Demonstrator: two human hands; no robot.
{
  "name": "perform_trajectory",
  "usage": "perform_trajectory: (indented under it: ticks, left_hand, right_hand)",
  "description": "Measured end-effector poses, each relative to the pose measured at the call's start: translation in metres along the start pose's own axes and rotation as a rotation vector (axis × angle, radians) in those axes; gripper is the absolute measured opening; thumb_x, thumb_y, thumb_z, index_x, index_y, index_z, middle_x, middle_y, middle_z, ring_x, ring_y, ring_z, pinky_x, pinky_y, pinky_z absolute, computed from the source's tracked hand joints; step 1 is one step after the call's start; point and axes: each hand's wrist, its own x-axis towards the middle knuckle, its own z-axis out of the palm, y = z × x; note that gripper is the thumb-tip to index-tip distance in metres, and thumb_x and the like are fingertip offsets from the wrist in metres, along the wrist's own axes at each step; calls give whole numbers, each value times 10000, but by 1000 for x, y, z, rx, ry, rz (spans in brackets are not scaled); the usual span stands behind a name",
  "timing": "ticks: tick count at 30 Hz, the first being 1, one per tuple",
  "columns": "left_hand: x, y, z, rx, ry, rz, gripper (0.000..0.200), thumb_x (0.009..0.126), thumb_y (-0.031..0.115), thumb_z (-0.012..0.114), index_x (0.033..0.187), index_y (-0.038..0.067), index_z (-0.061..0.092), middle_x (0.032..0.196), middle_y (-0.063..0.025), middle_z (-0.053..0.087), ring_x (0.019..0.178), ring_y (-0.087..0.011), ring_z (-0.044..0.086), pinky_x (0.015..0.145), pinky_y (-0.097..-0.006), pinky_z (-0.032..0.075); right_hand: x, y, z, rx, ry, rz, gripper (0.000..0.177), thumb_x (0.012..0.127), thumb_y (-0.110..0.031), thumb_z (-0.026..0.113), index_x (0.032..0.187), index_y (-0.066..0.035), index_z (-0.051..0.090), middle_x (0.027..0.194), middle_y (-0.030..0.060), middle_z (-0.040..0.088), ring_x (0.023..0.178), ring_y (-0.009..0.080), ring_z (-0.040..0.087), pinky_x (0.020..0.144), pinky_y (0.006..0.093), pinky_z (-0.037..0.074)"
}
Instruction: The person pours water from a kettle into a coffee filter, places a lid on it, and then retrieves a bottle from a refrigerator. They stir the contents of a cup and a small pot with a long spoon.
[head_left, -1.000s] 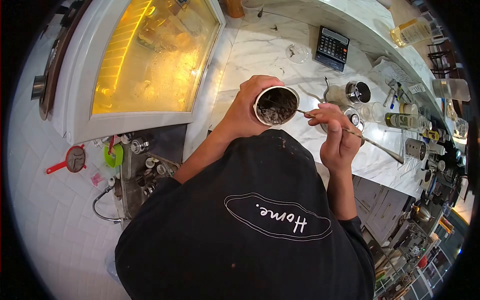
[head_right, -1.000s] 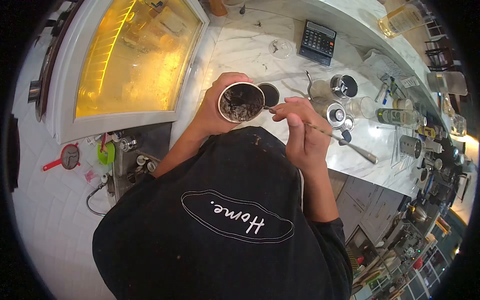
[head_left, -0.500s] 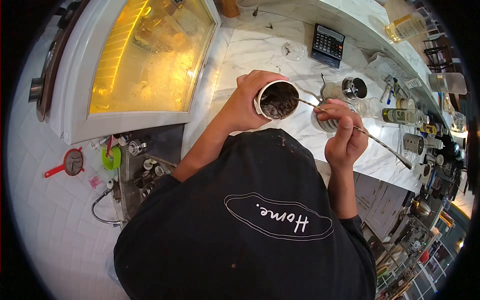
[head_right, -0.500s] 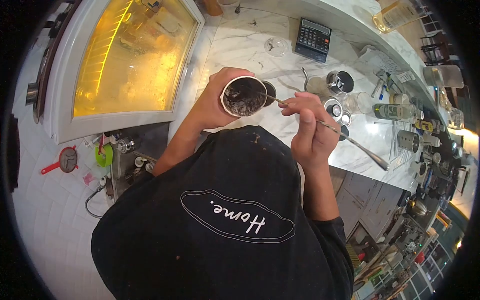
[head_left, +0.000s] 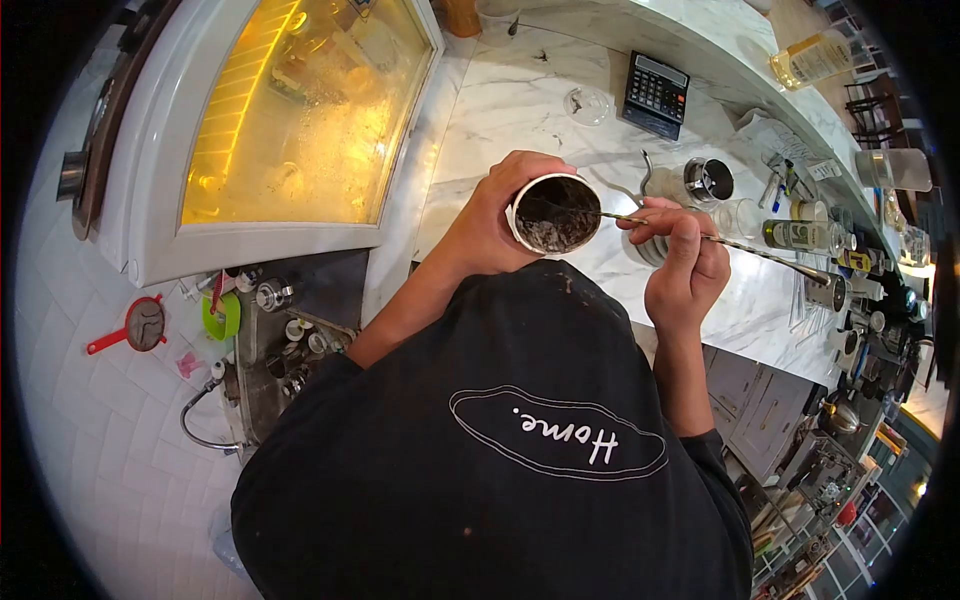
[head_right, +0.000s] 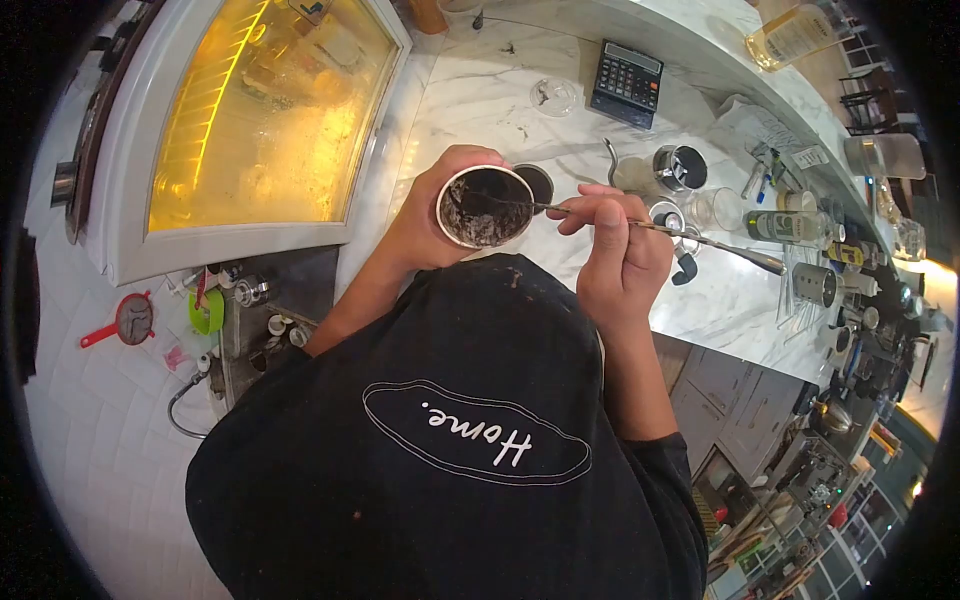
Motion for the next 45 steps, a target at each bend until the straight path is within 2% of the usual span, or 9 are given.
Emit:
perform_trajectory:
  ticks: [6, 15, 18, 21, 27, 30, 33, 37, 45]
  left_hand:
    - [1, -5, 4, -61, 41, 25, 802, 637, 15, 915, 1354, 33, 555, 1305, -126, 596, 1226, -241, 604, 1042, -348, 475]
    - [0, -12, 18, -111, 195, 65, 786, 654, 6, 920, 1340, 43, 540, 1312, -127, 584, 1223, -244, 598, 1033, -349, 484]
    - [1, -12, 25, -125, 271, 57, 787, 647, 11, 933, 1331, 48, 545, 1313, -132, 575, 1229, -254, 590, 1031, -348, 482]
    - [-1, -13, 29, -115, 302, 72, 814, 646, 5, 934, 1348, 51, 526, 1318, -141, 566, 1239, -262, 581, 1036, -351, 482]
    - [2, -18, 31, -57, 315, 89, 841, 646, 4, 939, 1365, 51, 506, 1322, -137, 559, 1231, -266, 588, 1029, -352, 490]
    - [2, -19, 33, -83, 287, 57, 847, 647, 10, 943, 1370, 49, 502, 1315, -129, 568, 1216, -244, 602, 1022, -344, 494]
    - [-2, -19, 34, -109, 245, -5, 849, 653, 13, 940, 1376, 50, 497, 1299, -117, 582, 1201, -218, 616, 1016, -335, 497]
    - [-5, -17, 26, -5, 175, -64, 829, 723, 27, 901, 1422, 25, 455, 1310, -128, 609, 1211, -217, 623, 1034, -361, 501]
    - [-4, -18, 37, 26, 105, -233, 849, 648, 112, 945, 1389, 73, 534, 1246, -118, 651, 1176, -254, 644, 990, -364, 519]
  right_hand:
    - [-10, 4, 8, 24, 118, 7, 486, 1124, -206, 398, 823, 50, 682, 768, 123, 719, 821, 219, 721, 965, 423, 530]
    - [-9, 5, 18, -18, 144, 29, 412, 1136, -271, 376, 922, 23, 569, 680, 138, 666, 765, 269, 751, 1054, 559, 509]
    - [-11, 9, 22, 50, 164, 30, 382, 1134, -258, 383, 951, 24, 564, 685, 141, 670, 771, 274, 754, 1073, 563, 497]
    - [-12, 7, 23, 155, 216, 121, 393, 1123, -190, 420, 946, 69, 655, 740, 154, 719, 907, 274, 765, 954, 416, 562]
    - [-12, 13, 27, 283, 273, 219, 352, 1129, -222, 423, 1023, 59, 607, 720, 139, 696, 868, 277, 765, 999, 413, 531]
    - [-12, 12, 22, 253, 273, 242, 368, 1136, -256, 396, 981, 33, 565, 724, 140, 670, 795, 297, 753, 1067, 502, 511]
    - [-12, 9, 20, 337, 355, 373, 378, 1136, -260, 398, 975, 36, 569, 708, 137, 661, 801, 304, 750, 1059, 495, 516]
    - [-12, 23, 8, 484, 444, 472, 368, 1121, -284, 452, 970, 27, 577, 691, 135, 653, 750, 306, 736, 1013, 486, 539]
    - [-29, 35, -25, 507, 538, 508, 364, 1119, -288, 456, 970, 25, 570, 702, 139, 663, 727, 300, 722, 820, 427, 590]
